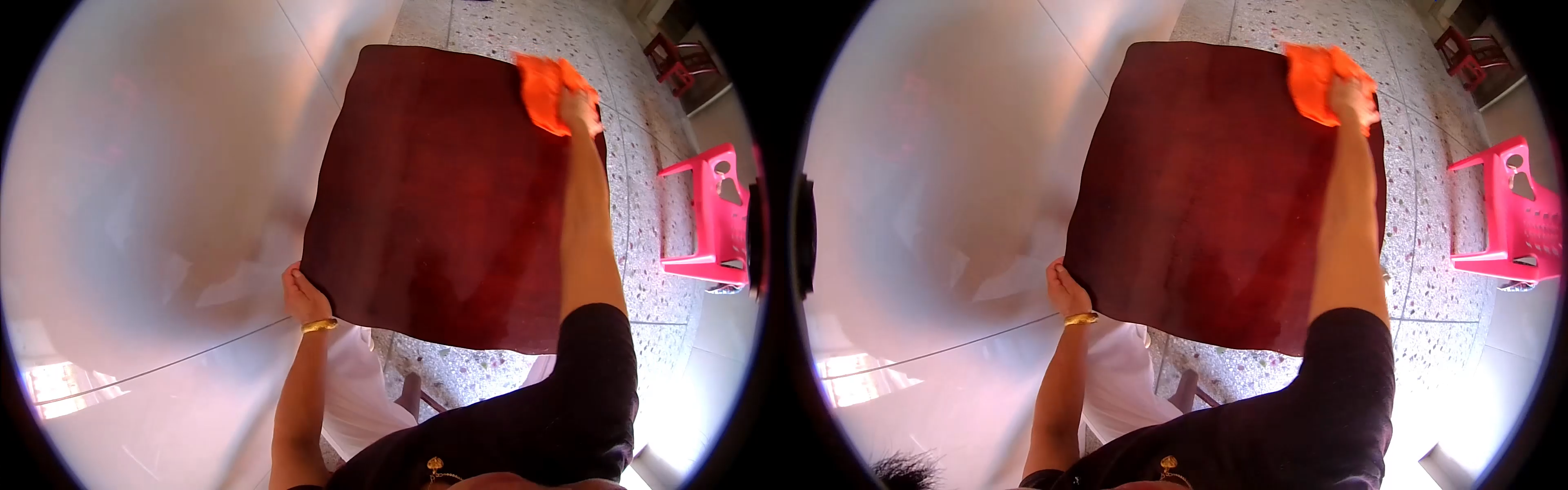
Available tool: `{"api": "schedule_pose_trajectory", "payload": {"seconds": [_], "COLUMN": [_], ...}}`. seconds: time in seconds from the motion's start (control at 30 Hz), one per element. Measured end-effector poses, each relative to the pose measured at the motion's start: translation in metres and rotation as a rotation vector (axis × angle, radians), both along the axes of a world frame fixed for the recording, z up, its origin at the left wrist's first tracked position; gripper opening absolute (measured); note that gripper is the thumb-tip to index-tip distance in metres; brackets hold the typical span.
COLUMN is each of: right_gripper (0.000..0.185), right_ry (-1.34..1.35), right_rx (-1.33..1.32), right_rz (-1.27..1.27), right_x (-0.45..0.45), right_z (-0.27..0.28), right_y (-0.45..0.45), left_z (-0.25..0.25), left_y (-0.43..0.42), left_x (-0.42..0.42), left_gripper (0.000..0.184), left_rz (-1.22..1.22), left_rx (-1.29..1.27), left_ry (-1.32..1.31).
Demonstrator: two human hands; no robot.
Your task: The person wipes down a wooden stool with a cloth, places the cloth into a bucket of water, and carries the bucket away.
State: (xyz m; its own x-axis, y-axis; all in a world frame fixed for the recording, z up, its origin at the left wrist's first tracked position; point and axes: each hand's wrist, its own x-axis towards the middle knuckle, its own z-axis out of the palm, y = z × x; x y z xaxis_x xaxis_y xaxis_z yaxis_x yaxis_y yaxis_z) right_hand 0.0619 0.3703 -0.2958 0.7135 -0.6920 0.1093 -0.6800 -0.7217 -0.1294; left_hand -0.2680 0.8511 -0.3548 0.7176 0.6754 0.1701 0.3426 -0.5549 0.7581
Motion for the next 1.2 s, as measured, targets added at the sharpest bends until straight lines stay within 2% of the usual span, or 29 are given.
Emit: {"api": "schedule_pose_trajectory", "payload": {"seconds": [0.07,0.17,0.2,0.23,0.27,0.3,0.37,0.4,0.47,0.53,0.63,0.73,0.83,0.93,1.0,1.07,1.13,1.2], "right_gripper": [0.057,0.052,0.047,0.044,0.045,0.048,0.064,0.070,0.079,0.093,0.115,0.118,0.120,0.121,0.123,0.124,0.127,0.128], "right_ry": [-0.157,-0.168,-0.188,-0.296,-0.292,-0.150,-0.039,0.057,0.066,0.278,0.482,0.472,0.429,0.414,0.311,0.276,0.211,0.015], "right_rx": [-0.023,0.065,0.105,0.019,0.066,0.170,0.072,0.095,0.232,0.154,0.191,0.219,0.146,0.105,0.138,0.174,0.194,0.420], "right_rz": [0.049,0.393,0.440,0.501,0.599,0.675,0.663,0.641,0.744,0.816,0.775,0.693,0.589,0.475,0.331,0.112,0.022,0.313], "right_x": [-0.032,-0.084,-0.125,-0.152,-0.190,-0.219,-0.286,-0.320,-0.384,-0.428,-0.466,-0.451,-0.391,-0.300,-0.226,-0.157,-0.096,-0.017], "right_z": [-0.017,-0.051,-0.029,-0.048,-0.029,-0.023,-0.036,-0.021,-0.012,0.016,0.032,0.028,0.021,0.011,-0.002,0.010,0.006,-0.045], "right_y": [-0.066,-0.127,-0.099,-0.101,-0.074,-0.065,-0.040,-0.012,0.022,0.057,0.079,0.064,0.040,-0.009,-0.041,-0.035,-0.026,-0.039], "left_z": [0.001,-0.008,-0.006,-0.004,-0.002,0.000,-0.003,-0.003,-0.004,0.001,0.001,-0.006,-0.002,-0.003,-0.007,-0.005,-0.003,-0.003], "left_y": [0.000,0.006,0.004,0.003,0.002,0.001,0.001,0.002,0.002,0.000,0.002,0.001,0.001,0.002,0.004,0.003,0.002,0.001], "left_x": [0.000,-0.001,-0.001,-0.001,-0.001,-0.001,-0.001,-0.001,-0.001,0.000,0.000,0.001,0.002,0.001,0.000,-0.001,-0.001,-0.001], "left_gripper": [0.028,0.027,0.027,0.027,0.027,0.027,0.028,0.028,0.027,0.027,0.026,0.026,0.026,0.027,0.027,0.027,0.027,0.027], "left_rz": [-0.003,-0.013,0.000,0.015,0.031,0.028,0.028,0.036,0.051,0.051,0.037,0.032,0.017,-0.003,-0.010,-0.022,-0.024,-0.020], "left_rx": [0.030,0.039,0.030,0.024,0.018,0.022,0.026,0.041,0.069,0.064,0.057,0.067,0.053,0.048,0.032,-0.002,-0.028,-0.057], "left_ry": [0.001,-0.004,0.023,0.050,0.078,0.071,0.055,0.071,0.105,0.138,0.140,0.101,0.092,0.051,0.013,-0.020,-0.084,-0.125]}}
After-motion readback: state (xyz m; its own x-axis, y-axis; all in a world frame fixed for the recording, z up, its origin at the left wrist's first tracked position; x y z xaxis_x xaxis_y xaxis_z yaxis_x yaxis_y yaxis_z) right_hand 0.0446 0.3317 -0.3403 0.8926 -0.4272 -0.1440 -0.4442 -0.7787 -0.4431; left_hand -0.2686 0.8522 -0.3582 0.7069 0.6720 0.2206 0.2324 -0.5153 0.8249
